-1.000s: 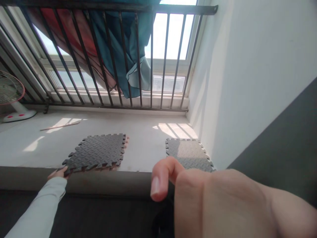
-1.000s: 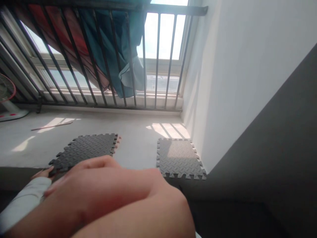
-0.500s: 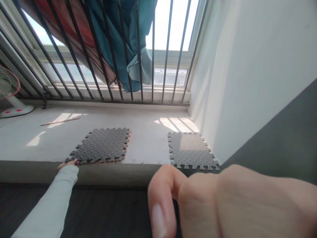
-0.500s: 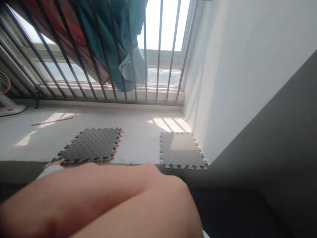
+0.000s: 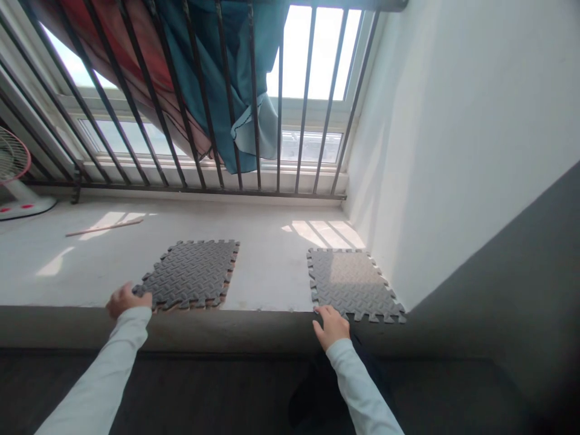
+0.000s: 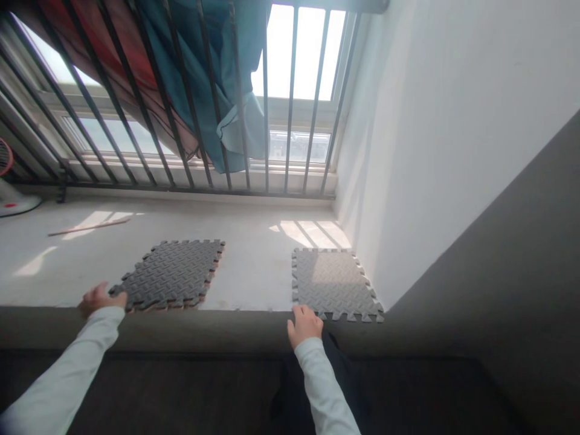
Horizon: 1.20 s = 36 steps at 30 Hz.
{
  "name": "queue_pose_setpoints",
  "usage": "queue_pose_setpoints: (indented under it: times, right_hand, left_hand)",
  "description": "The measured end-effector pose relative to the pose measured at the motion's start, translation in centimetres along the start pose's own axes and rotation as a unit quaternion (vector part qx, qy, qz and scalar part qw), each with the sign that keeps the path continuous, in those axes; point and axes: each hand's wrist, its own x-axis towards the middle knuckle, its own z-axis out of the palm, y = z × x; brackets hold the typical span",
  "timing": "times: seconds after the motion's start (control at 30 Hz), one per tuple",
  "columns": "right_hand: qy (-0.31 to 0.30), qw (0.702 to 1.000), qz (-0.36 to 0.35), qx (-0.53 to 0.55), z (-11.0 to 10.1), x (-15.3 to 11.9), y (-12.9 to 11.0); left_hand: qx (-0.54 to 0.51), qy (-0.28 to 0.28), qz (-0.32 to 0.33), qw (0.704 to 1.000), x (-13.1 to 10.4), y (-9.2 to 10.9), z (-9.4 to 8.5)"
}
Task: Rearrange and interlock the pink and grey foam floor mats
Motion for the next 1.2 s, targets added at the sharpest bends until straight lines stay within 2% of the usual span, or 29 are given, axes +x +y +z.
queue_pose_setpoints:
  times: [0.07, 0.1, 0.13, 0.17, 0.23, 0.3, 0.4, 0.5, 0.63, 0.7, 0.77, 0.87, 1.03, 1.1, 1.2]
  right_hand:
    - [-0.008, 0.999, 0.010, -0.053, 0.9, 0.0, 1.2]
    - [-0.010, 0.998, 0.012, -0.063, 1.1, 0.1, 1.5]
    - [-0.011, 0.998, 0.012, -0.067, 1.2, 0.2, 1.7]
    - [-0.012, 0.998, 0.011, -0.069, 1.3, 0.3, 1.7]
    - [-0.013, 0.998, 0.010, -0.068, 1.3, 0.7, 1.7]
    - [-0.017, 0.997, 0.017, -0.072, 1.3, 0.9, 1.7]
    - [-0.020, 0.996, 0.034, -0.078, 1.2, 1.0, 1.7]
    - [-0.018, 0.994, 0.066, -0.086, 1.0, 1.0, 1.7]
    - [-0.016, 0.987, 0.102, -0.121, 0.8, 1.5, 1.5]
    - [-0.029, 0.984, 0.114, -0.137, 0.7, 2.0, 1.4]
    - [-0.040, 0.980, 0.136, -0.136, 0.6, 2.3, 1.4]
    - [-0.042, 0.977, 0.176, -0.115, 0.6, 2.6, 1.6]
    - [-0.061, 0.975, 0.205, -0.060, 0.0, 2.6, 2.5]
    - [-0.059, 0.974, 0.217, -0.031, -0.5, 2.4, 3.1]
    - [-0.041, 0.971, 0.235, 0.000, -1.1, 1.9, 4.0]
  left_hand:
    - [-0.055, -0.053, 0.116, 0.990, -1.0, 2.8, 0.3]
    - [-0.082, -0.113, 0.217, 0.966, -1.7, 4.5, 0.4]
    - [-0.092, -0.176, 0.310, 0.930, -2.5, 6.2, 0.5]
    - [-0.084, -0.219, 0.374, 0.897, -3.2, 7.8, 0.6]
    - [-0.042, -0.260, 0.437, 0.860, -4.5, 10.7, 0.6]
    - [0.007, -0.274, 0.456, 0.847, -5.4, 12.7, 0.5]
    - [0.065, -0.284, 0.461, 0.838, -5.7, 14.2, 0.8]
    - [0.092, -0.280, 0.464, 0.836, -5.4, 14.6, 1.3]
    - [0.094, -0.272, 0.480, 0.829, -5.1, 14.1, 1.9]
    - [0.075, -0.240, 0.475, 0.843, -5.5, 14.1, 2.0]
    - [0.037, -0.202, 0.472, 0.858, -6.6, 15.1, 1.9]
    - [-0.030, -0.202, 0.496, 0.844, -10.0, 18.9, 1.3]
    - [-0.092, -0.301, 0.534, 0.785, -18.4, 28.2, -0.5]
    - [-0.097, -0.334, 0.514, 0.784, -21.2, 31.2, -1.1]
    - [-0.085, -0.357, 0.484, 0.794, -23.5, 34.0, -1.9]
